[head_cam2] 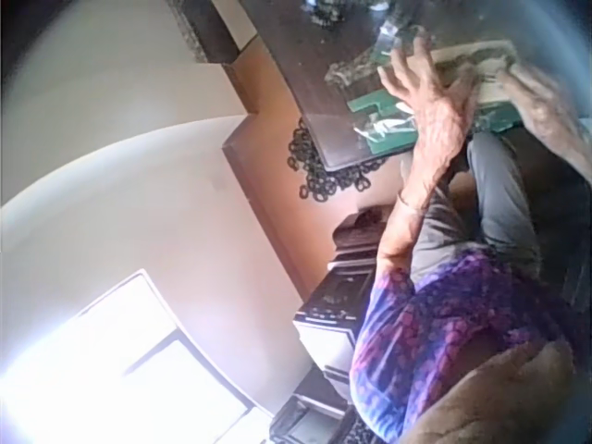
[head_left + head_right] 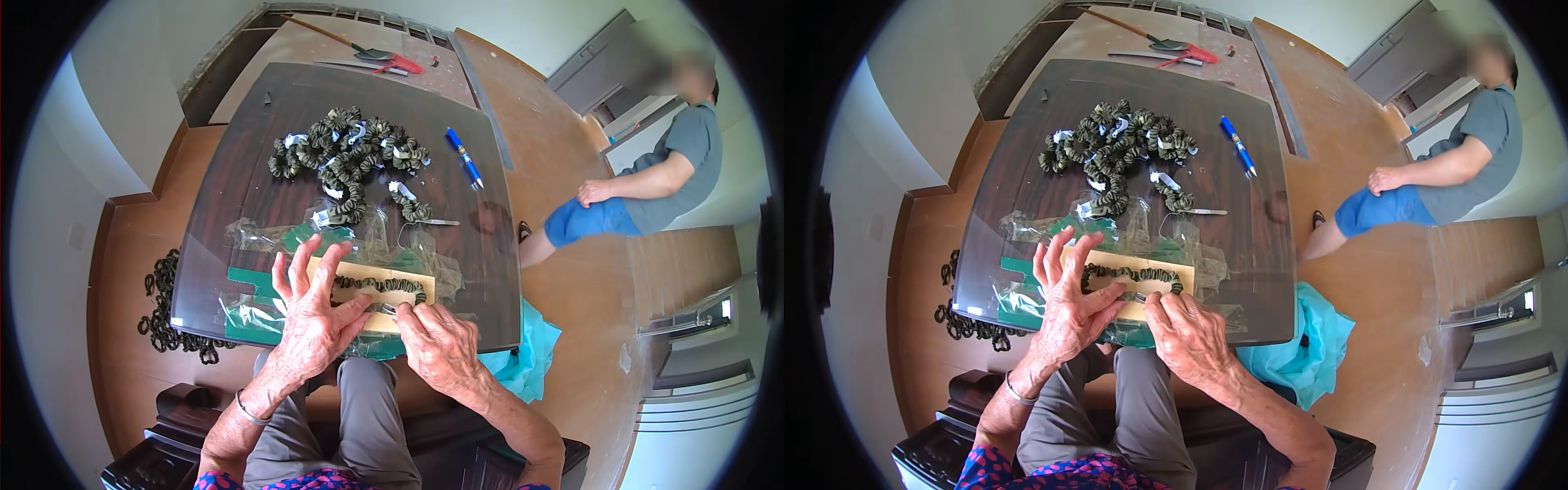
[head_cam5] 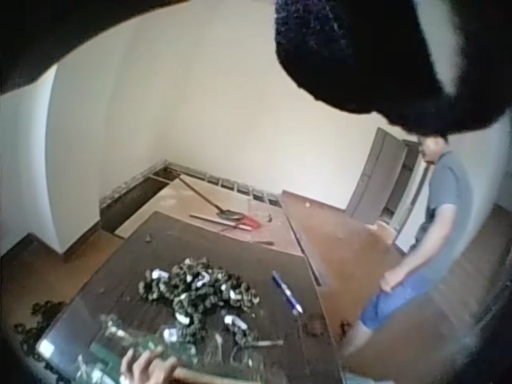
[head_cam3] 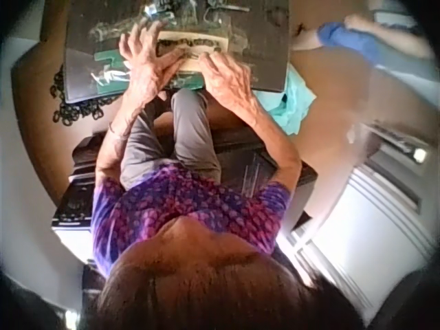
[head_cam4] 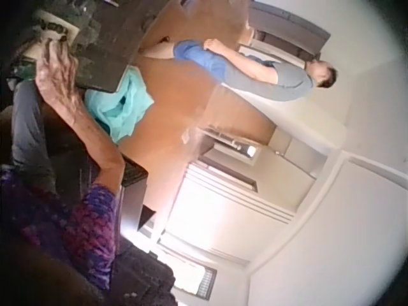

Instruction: Assembling small black components into a yellow template/tray.

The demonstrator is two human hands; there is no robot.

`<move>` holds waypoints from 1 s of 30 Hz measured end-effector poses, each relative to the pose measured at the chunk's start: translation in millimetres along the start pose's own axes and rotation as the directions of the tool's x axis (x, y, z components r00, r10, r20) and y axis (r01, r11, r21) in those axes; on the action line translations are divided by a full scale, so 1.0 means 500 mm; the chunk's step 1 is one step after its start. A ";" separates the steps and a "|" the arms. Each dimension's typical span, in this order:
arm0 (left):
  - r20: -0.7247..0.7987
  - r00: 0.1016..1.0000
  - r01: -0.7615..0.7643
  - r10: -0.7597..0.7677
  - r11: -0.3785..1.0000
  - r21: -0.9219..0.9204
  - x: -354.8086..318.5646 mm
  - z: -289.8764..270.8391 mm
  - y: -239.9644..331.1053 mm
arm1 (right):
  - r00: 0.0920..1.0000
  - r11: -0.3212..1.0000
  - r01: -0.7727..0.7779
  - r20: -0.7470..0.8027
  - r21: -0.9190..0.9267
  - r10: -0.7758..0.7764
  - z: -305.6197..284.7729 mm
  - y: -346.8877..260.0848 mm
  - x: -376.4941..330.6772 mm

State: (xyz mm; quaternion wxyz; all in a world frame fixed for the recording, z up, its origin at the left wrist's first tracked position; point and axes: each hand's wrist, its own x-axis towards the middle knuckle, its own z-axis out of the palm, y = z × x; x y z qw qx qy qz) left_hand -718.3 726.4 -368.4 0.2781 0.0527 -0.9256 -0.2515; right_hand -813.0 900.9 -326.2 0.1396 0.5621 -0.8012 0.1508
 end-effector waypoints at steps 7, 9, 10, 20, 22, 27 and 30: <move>-0.013 0.998 -0.064 0.064 0.998 0.019 0.001 0.012 0.010 | 0.986 0.986 0.165 -0.004 -0.001 -0.165 0.009 0.014 0.012; 0.008 0.999 -0.050 0.050 0.998 -0.032 0.008 -0.010 0.018 | 0.992 0.990 0.129 -0.011 0.052 -0.128 0.010 0.013 0.012; -0.010 1.000 -0.027 0.026 0.997 -0.075 0.018 -0.024 0.023 | 0.996 0.992 0.086 -0.012 0.092 -0.085 0.007 0.022 0.010; 0.404 0.886 -0.143 0.229 0.962 -0.231 0.143 -0.007 -0.042 | 0.810 0.620 -0.552 0.536 0.558 0.238 0.002 0.167 0.089; 0.510 0.839 -0.133 0.189 0.980 -0.145 0.146 0.005 -0.047 | 0.737 0.662 -0.588 0.645 0.464 0.202 0.002 0.155 0.116; 0.356 0.904 -0.169 0.238 0.962 -0.215 0.118 0.047 -0.059 | 0.797 0.821 -0.388 0.600 0.419 0.070 0.041 0.169 0.105; 0.280 0.910 -0.266 0.307 0.948 -0.176 0.119 0.058 -0.052 | 0.763 0.872 -0.367 0.641 0.323 0.083 0.043 0.167 0.107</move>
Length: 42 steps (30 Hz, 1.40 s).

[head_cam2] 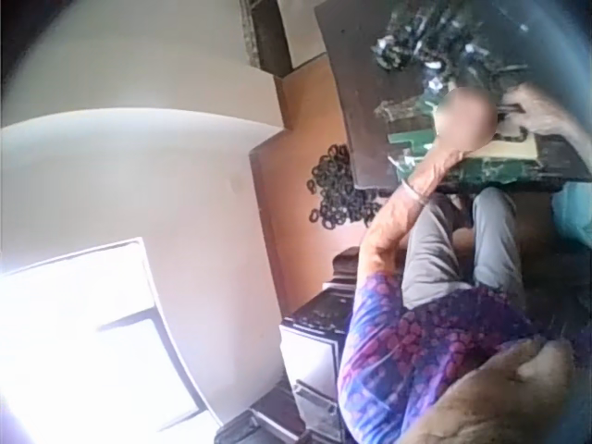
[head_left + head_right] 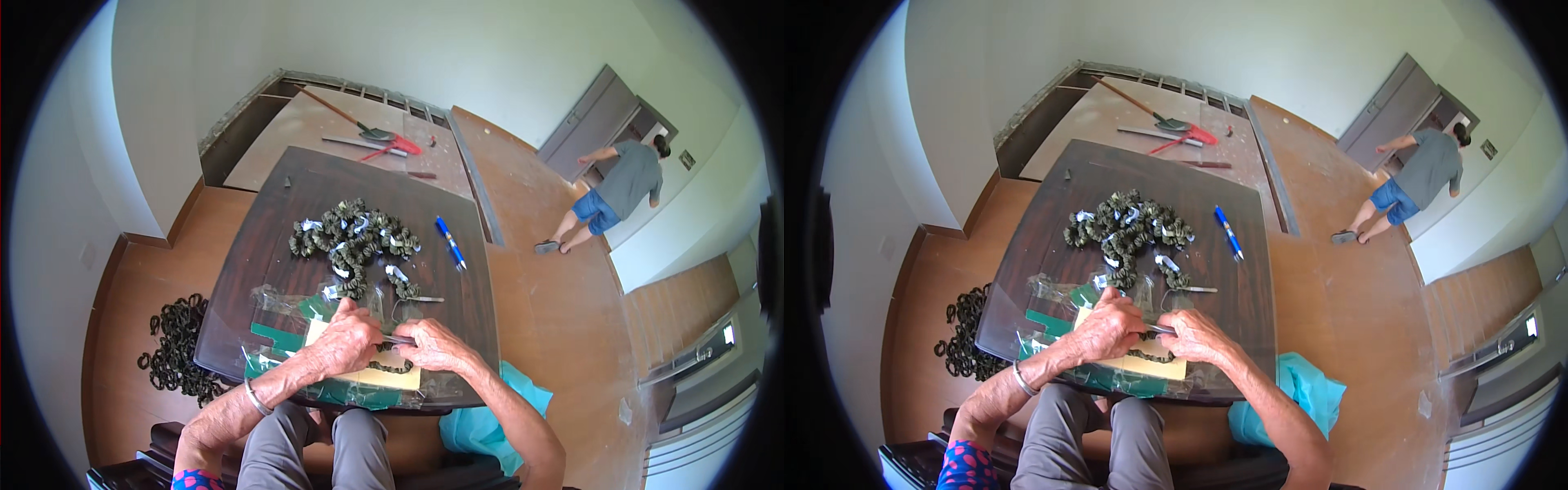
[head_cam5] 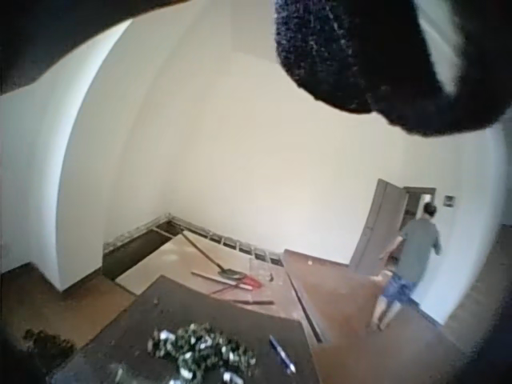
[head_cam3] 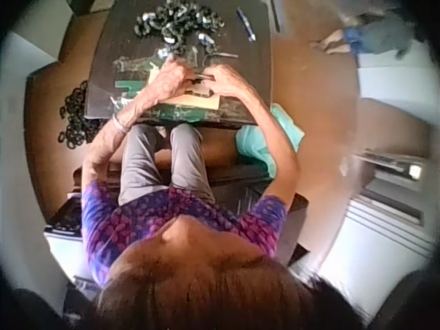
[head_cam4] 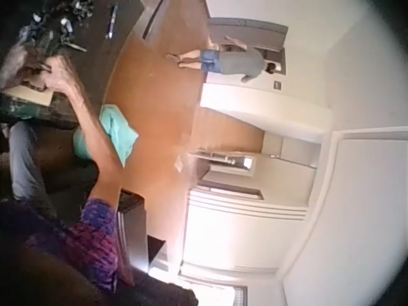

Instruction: Assembling small black components into a yellow template/tray.

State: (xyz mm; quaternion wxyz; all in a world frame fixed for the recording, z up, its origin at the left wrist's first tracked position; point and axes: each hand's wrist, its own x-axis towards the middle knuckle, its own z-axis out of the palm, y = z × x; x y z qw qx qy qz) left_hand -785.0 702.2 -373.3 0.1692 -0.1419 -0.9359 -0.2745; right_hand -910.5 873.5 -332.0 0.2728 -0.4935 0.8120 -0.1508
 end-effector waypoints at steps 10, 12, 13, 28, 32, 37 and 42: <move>-0.148 0.989 -0.027 0.019 0.998 -0.051 0.028 0.023 -0.012 | 0.992 0.991 -0.122 -0.013 0.050 0.123 -0.035 -0.025 0.001; -0.143 0.989 -0.031 0.025 0.999 -0.041 0.041 0.031 -0.005 | 0.993 0.998 -0.064 -0.097 0.002 0.064 -0.012 -0.004 -0.013; -0.130 0.991 -0.021 0.016 0.999 -0.039 0.043 0.031 -0.006 | 0.979 0.991 -0.021 -0.201 -0.135 -0.006 -0.004 -0.015 -0.019; -0.357 0.811 0.183 -0.462 0.782 -0.595 -0.095 -0.139 -0.072 | 0.807 0.802 0.398 -0.585 0.445 -0.076 0.031 -0.114 0.049; -0.525 0.427 0.279 -0.736 0.660 -0.697 -0.230 -0.230 -0.064 | 0.837 0.892 0.084 -0.517 0.445 0.179 -0.030 -0.046 0.036; -0.706 -0.045 0.413 -0.707 0.630 -0.657 -0.540 -0.205 -0.239 | 0.864 0.792 0.053 -0.426 0.608 0.268 -0.014 0.003 0.102; -0.581 -0.069 0.874 -0.811 0.232 -0.427 -0.793 -0.060 -0.394 | 0.778 0.874 -0.213 -0.464 0.437 0.423 0.035 0.041 0.254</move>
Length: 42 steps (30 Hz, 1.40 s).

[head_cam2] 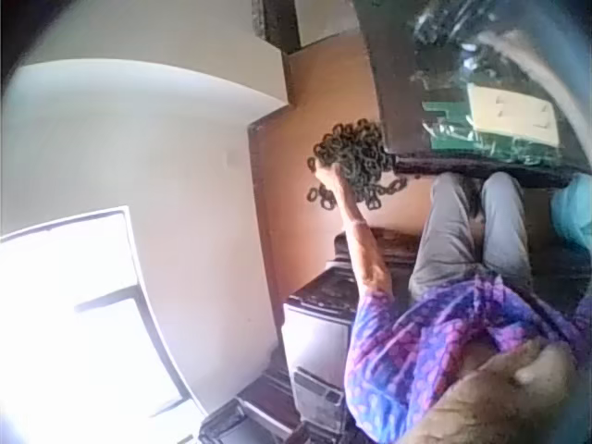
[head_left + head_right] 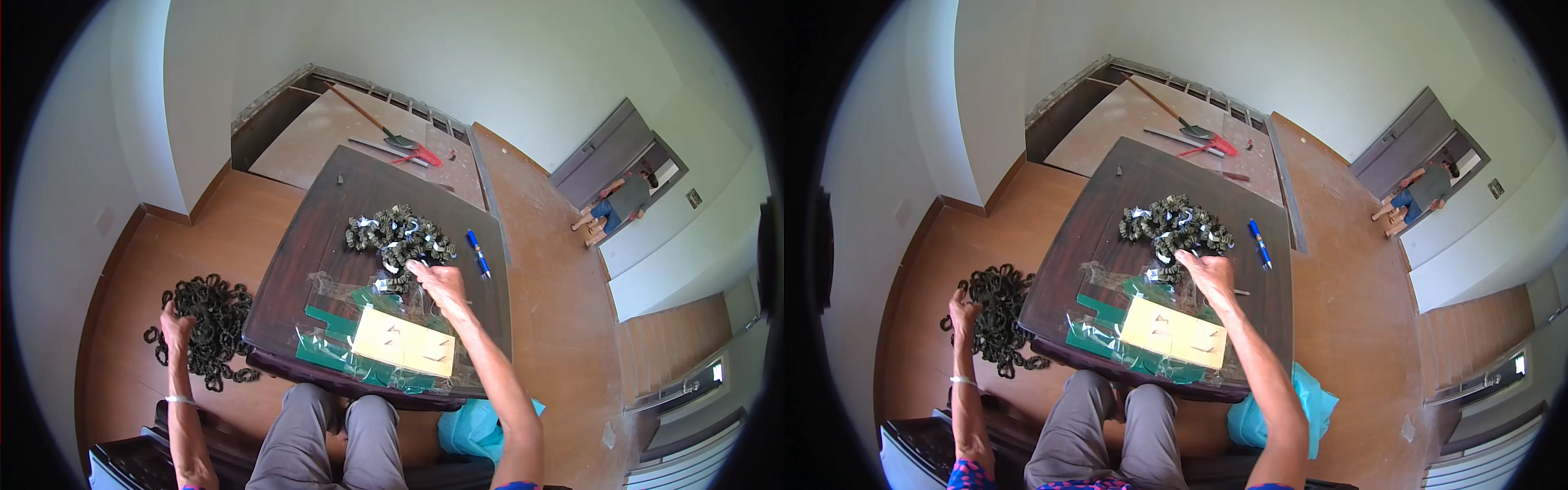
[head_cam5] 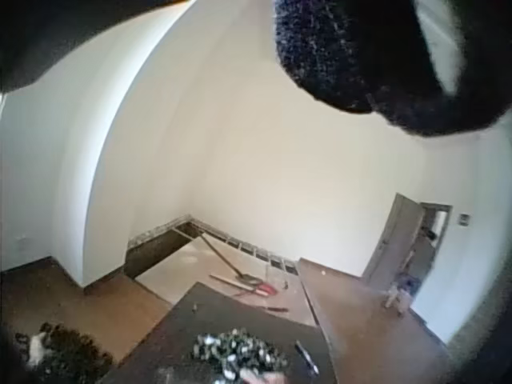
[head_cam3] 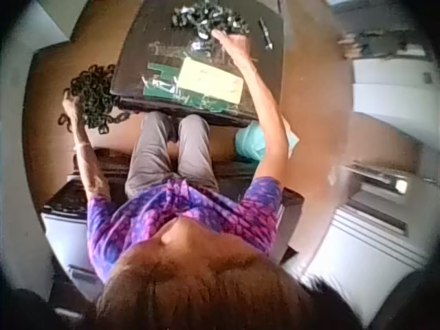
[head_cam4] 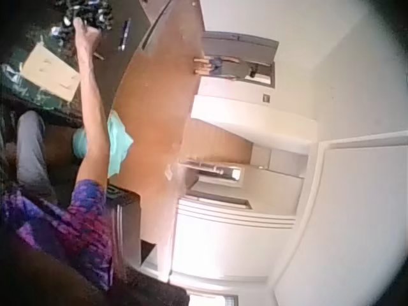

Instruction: Assembling small black components into a yellow template/tray.

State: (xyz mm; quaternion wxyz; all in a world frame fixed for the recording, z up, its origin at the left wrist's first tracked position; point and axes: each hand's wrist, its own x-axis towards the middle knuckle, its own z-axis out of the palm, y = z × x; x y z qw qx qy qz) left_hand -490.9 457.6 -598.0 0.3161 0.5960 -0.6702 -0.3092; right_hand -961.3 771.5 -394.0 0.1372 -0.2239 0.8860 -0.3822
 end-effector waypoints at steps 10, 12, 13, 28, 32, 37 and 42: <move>-0.142 0.949 -0.313 0.280 0.811 -0.495 -0.247 -0.029 0.367 | 0.983 0.837 -0.153 0.171 0.526 0.072 -0.114 -0.036 -0.100; 0.113 0.955 -0.108 0.274 0.678 -0.727 -0.294 -0.050 0.482 | 0.975 0.788 -0.094 0.218 0.608 -0.052 -0.149 -0.044 -0.153; 0.264 0.921 0.034 0.288 0.614 -0.789 -0.321 -0.052 0.539 | 0.976 0.761 -0.052 0.196 0.646 -0.100 -0.156 -0.055 -0.183; 0.691 0.409 0.411 0.596 0.556 -0.723 -0.520 0.034 0.766 | 0.791 0.792 0.605 -0.045 -0.080 -0.610 -0.252 -0.064 -0.447; 0.726 0.325 0.470 0.606 0.563 -0.680 -0.543 0.027 0.766 | 0.745 0.745 0.648 -0.071 -0.158 -0.663 -0.266 -0.039 -0.479; 0.763 0.205 0.629 0.613 0.515 -0.583 -0.554 0.030 0.759 | 0.901 0.890 0.432 -0.034 0.147 -0.432 -0.251 -0.019 -0.496; 0.837 0.259 0.524 0.482 0.658 -0.541 -0.573 0.036 0.702 | 0.945 0.912 0.293 0.062 0.286 -0.323 -0.205 0.044 -0.518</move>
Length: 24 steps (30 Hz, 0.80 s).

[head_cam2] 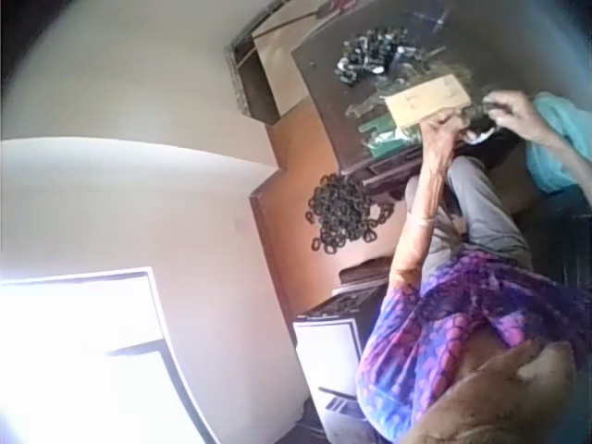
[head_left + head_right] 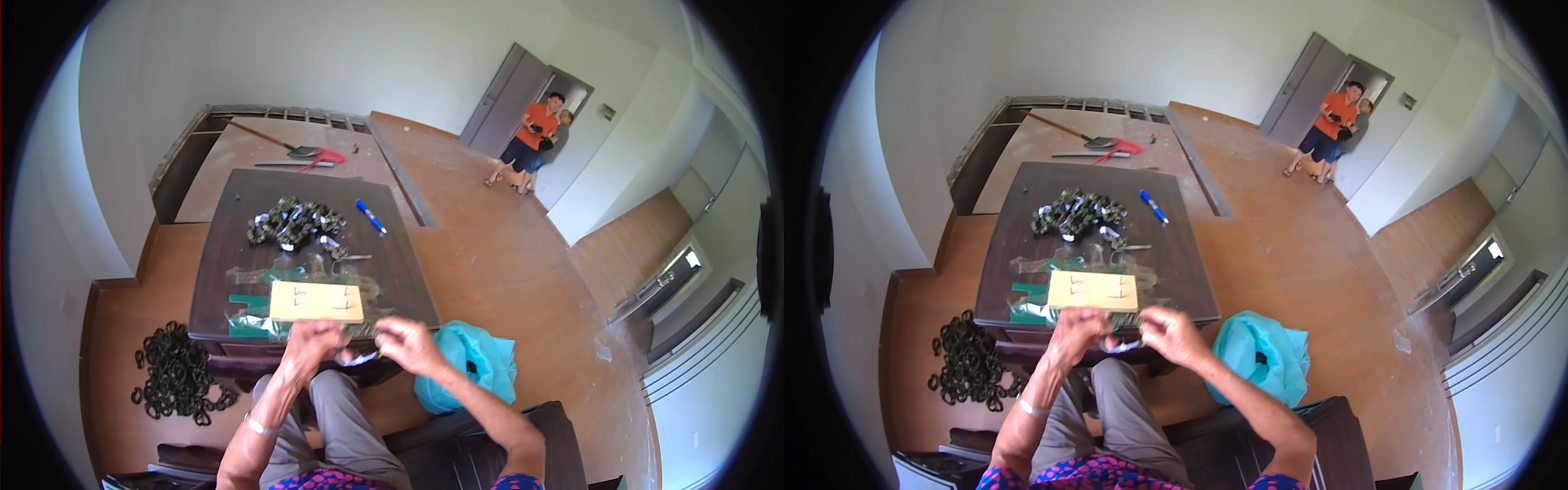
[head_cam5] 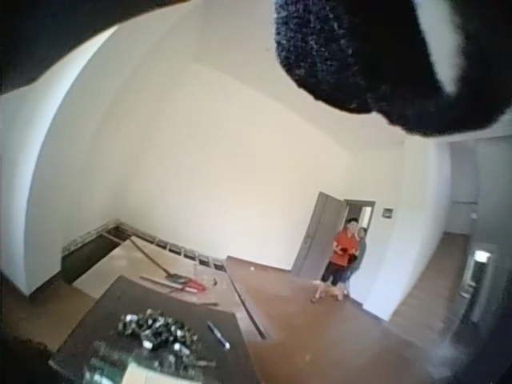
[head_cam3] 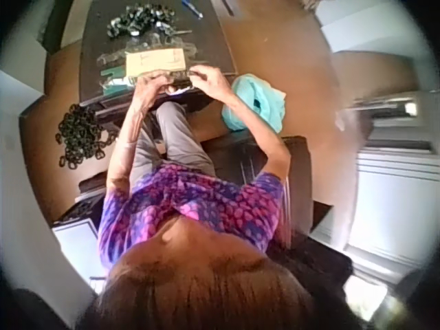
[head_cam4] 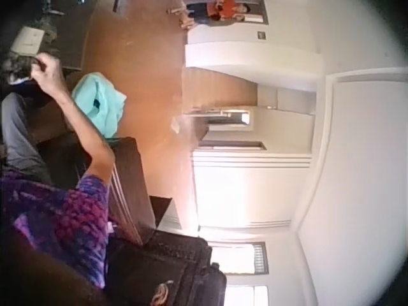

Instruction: Assembling small black components into a yellow template/tray.

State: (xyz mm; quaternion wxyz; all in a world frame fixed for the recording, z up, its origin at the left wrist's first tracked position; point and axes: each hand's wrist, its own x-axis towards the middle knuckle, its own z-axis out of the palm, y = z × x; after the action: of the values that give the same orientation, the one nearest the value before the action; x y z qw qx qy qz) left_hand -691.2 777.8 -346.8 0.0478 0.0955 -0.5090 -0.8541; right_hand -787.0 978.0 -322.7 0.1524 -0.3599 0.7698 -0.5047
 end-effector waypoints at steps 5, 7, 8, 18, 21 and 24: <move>-0.147 0.964 -0.160 0.220 0.926 0.341 -0.032 -0.062 -0.095 | 0.994 0.990 -0.030 0.102 -0.140 0.045 0.078 0.087 -0.017; -0.198 0.938 -0.206 0.285 0.917 0.342 0.016 -0.092 -0.102 | 1.000 0.986 0.010 0.015 0.168 -0.012 0.111 0.148 0.055; -0.216 0.920 -0.243 0.327 0.908 0.342 0.043 -0.073 -0.091 | 1.000 0.993 -0.026 0.001 0.112 0.026 0.098 0.152 0.084; -0.016 0.758 -0.331 0.652 0.406 0.852 0.194 -0.080 -0.058 | 0.980 0.992 0.100 -0.167 -0.071 -0.111 0.086 0.205 0.211; 0.007 0.744 -0.289 0.668 0.313 0.905 0.171 -0.118 -0.046 | 0.995 0.986 -0.058 -0.090 -0.154 0.044 0.107 0.153 0.206; 0.040 0.763 -0.286 0.645 0.282 0.916 0.161 -0.155 -0.041 | 0.986 0.993 -0.010 -0.164 -0.117 -0.010 0.149 0.140 0.206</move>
State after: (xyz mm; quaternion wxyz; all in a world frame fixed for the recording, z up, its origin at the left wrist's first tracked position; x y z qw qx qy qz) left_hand -753.2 706.3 -410.1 0.3300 0.0953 -0.8621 -0.3726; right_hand -842.2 871.5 -404.2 0.0670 -0.3255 0.8080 -0.4865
